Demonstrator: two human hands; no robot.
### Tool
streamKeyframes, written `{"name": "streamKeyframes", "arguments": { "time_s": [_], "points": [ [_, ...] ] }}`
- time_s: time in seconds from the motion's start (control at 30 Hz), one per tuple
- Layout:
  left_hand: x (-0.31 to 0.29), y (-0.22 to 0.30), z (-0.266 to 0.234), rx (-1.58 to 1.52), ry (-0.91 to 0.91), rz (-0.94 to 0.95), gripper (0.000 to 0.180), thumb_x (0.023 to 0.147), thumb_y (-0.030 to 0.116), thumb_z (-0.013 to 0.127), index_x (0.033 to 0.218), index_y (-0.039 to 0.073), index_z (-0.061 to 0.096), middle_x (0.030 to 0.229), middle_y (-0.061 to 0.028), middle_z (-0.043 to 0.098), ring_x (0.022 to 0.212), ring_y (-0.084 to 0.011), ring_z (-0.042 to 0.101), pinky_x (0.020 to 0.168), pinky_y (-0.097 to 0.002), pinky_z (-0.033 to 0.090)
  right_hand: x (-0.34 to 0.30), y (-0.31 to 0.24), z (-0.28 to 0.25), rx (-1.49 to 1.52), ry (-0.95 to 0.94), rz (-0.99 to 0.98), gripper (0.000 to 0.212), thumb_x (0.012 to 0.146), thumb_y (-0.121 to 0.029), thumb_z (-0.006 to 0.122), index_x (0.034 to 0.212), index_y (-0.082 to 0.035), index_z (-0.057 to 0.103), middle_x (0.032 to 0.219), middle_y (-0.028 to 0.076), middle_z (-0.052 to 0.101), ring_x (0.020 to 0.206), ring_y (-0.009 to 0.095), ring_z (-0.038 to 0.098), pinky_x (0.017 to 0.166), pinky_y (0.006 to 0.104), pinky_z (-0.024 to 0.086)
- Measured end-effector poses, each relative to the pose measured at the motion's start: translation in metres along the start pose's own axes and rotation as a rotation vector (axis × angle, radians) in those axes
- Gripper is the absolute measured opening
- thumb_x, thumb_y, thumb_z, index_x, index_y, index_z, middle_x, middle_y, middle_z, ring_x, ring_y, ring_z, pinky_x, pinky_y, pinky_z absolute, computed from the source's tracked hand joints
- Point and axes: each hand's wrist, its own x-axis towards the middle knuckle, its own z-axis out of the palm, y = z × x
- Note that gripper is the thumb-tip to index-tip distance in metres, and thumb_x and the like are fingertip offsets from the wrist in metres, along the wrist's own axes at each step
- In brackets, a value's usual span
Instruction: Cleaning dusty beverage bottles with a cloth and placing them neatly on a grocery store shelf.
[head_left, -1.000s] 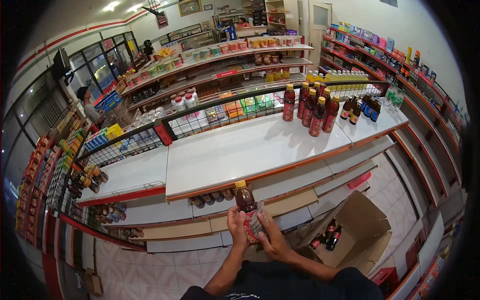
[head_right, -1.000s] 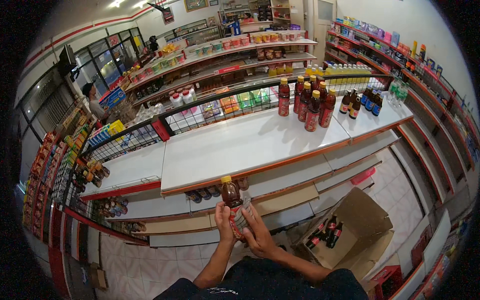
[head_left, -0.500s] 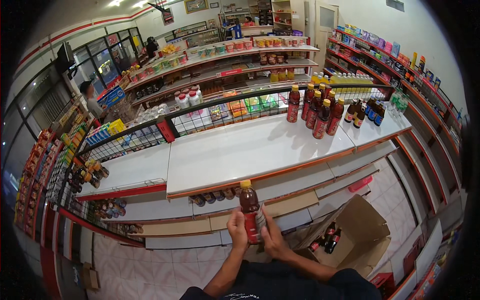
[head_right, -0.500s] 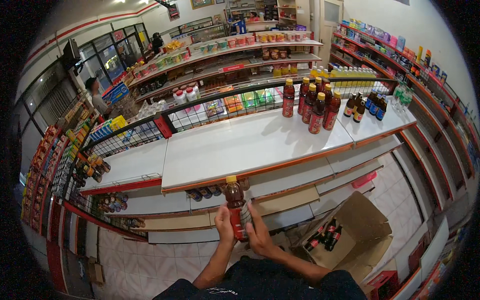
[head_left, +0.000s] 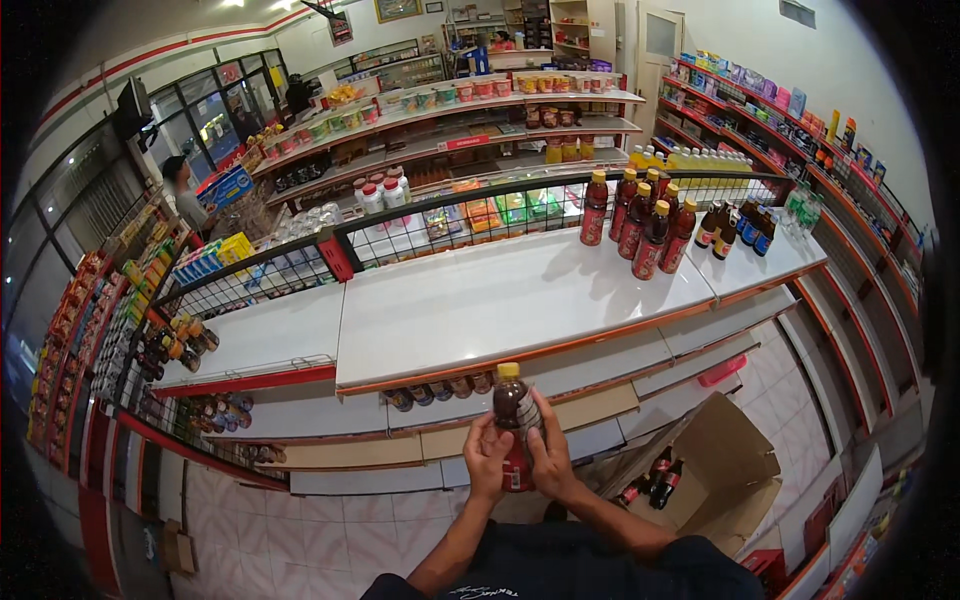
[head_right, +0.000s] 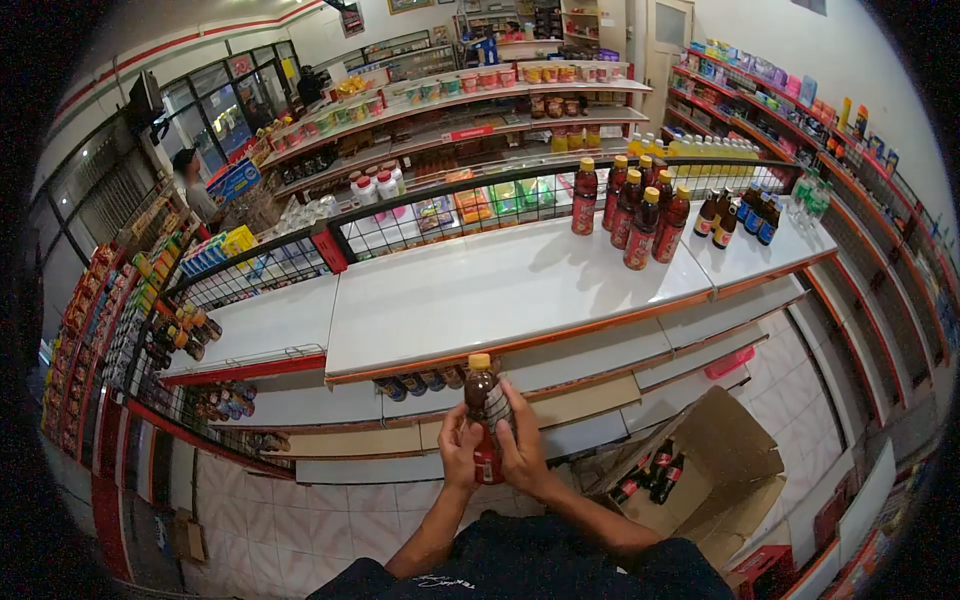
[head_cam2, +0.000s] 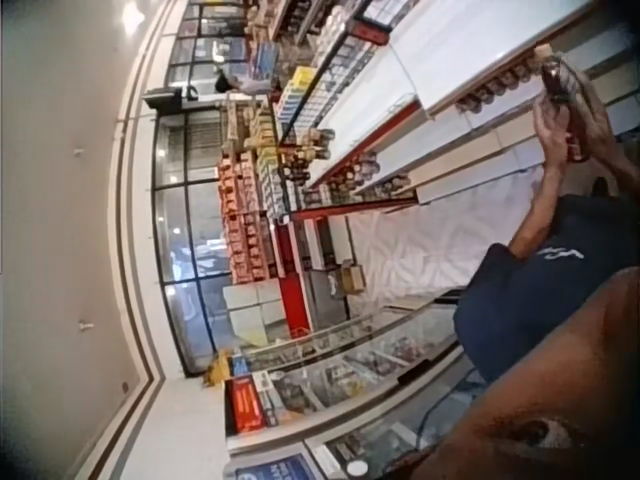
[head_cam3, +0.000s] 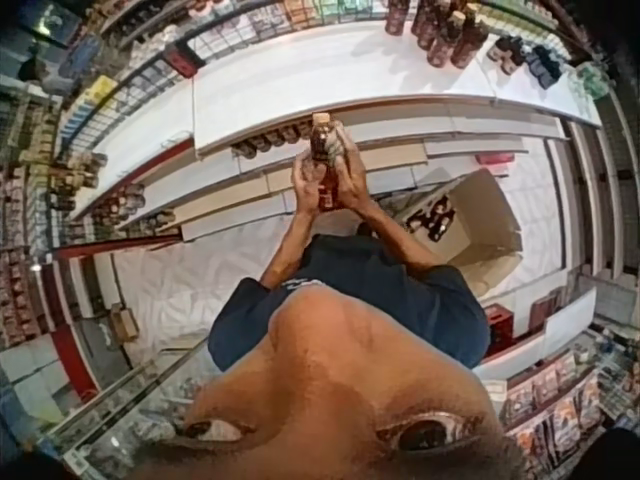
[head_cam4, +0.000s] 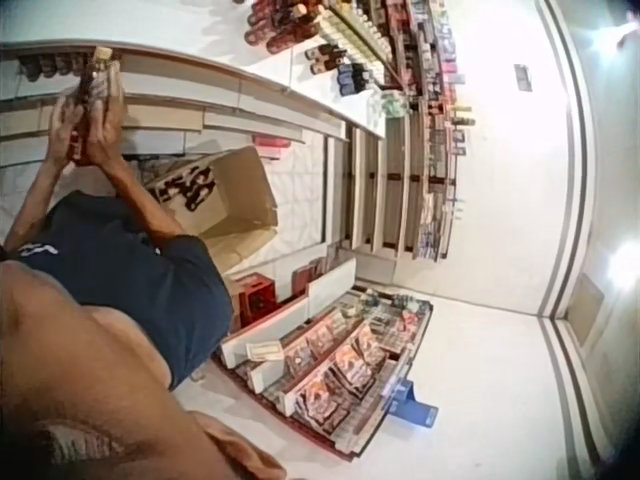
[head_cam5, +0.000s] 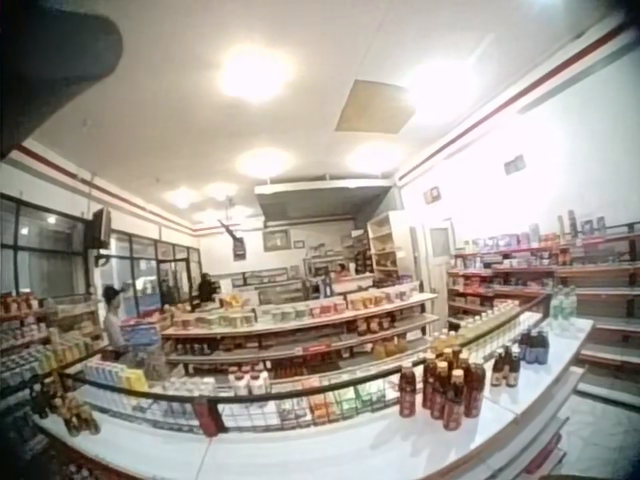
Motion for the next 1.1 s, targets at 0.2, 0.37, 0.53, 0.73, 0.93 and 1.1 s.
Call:
{"name": "streamKeyframes", "arguments": {
  "time_s": [0.2, 0.37, 0.53, 0.73, 0.93, 1.1],
  "points": [
    [0.01, 0.001, -0.015, -0.055, 0.112, -0.101, 0.048, 0.098, 0.022, 0.058, 0.135, -0.006, 0.045, 0.13, -0.0114, 0.056, 0.112, -0.0141, 0.056, 0.095, -0.0266, 0.044, -0.026, -0.009, 0.004, -0.177, -0.168, -0.053, 0.053, 0.095, -0.009, 0.048, 0.146, -0.003, 0.034, 0.152, 0.029, 0.023, 0.14, 0.044, 0.029, 0.112, 0.0445, 0.027],
    [-0.005, -0.012, -0.01, -0.126, 0.019, -0.14, 0.045, 0.098, 0.024, 0.058, 0.133, -0.003, 0.048, 0.124, -0.0067, 0.054, 0.113, -0.0132, 0.052, 0.096, -0.0249, 0.041, 0.006, -0.003, -0.003, -0.288, -0.087, -0.204, 0.054, 0.093, -0.005, 0.047, 0.145, 0.002, 0.035, 0.152, 0.029, 0.025, 0.141, 0.042, 0.028, 0.114, 0.0432, 0.023],
    [0.003, 0.001, 0.0, 0.008, -0.069, -0.06, 0.045, 0.092, 0.02, 0.069, 0.127, -0.003, 0.051, 0.124, -0.0084, 0.055, 0.11, -0.0128, 0.054, 0.095, -0.0261, 0.042, 0.01, 0.004, -0.001, -0.058, -0.049, -0.049, 0.052, 0.098, -0.011, 0.039, 0.147, 0.005, 0.029, 0.151, 0.025, 0.032, 0.142, 0.032, 0.03, 0.115, 0.039, 0.022],
    [0.015, 0.0, -0.009, -0.027, 0.181, -0.023, 0.045, 0.097, 0.025, 0.059, 0.132, -0.001, 0.047, 0.12, -0.0083, 0.059, 0.1, -0.0142, 0.06, 0.086, -0.0276, 0.049, -0.023, -0.002, 0.007, -0.122, -0.195, -0.014, 0.058, 0.1, -0.015, 0.037, 0.151, 0.004, 0.018, 0.158, 0.028, 0.006, 0.146, 0.04, 0.014, 0.117, 0.042, 0.014],
    [-0.003, -0.004, -0.003, -0.113, 0.046, -0.195, 0.047, 0.102, 0.034, 0.048, 0.131, -0.002, 0.048, 0.12, -0.0077, 0.059, 0.106, -0.0127, 0.056, 0.092, -0.0269, 0.044, 0.015, 0.004, -0.014, -0.463, -0.082, -0.298, 0.055, 0.091, -0.001, 0.05, 0.144, 0.002, 0.037, 0.152, 0.028, 0.02, 0.141, 0.039, 0.028, 0.112, 0.0422, 0.027],
    [-0.008, 0.0, 0.01, -0.121, -0.062, -0.142, 0.048, 0.096, 0.03, 0.061, 0.13, -0.001, 0.048, 0.116, -0.0056, 0.06, 0.106, -0.013, 0.055, 0.094, -0.028, 0.042, 0.034, -0.015, -0.005, 0.193, 0.187, 0.054, 0.037, 0.091, -0.001, 0.053, 0.128, 0.001, 0.054, 0.127, 0.015, 0.056, 0.118, 0.022, 0.053, 0.104, 0.0349, 0.039]
  ]
}}
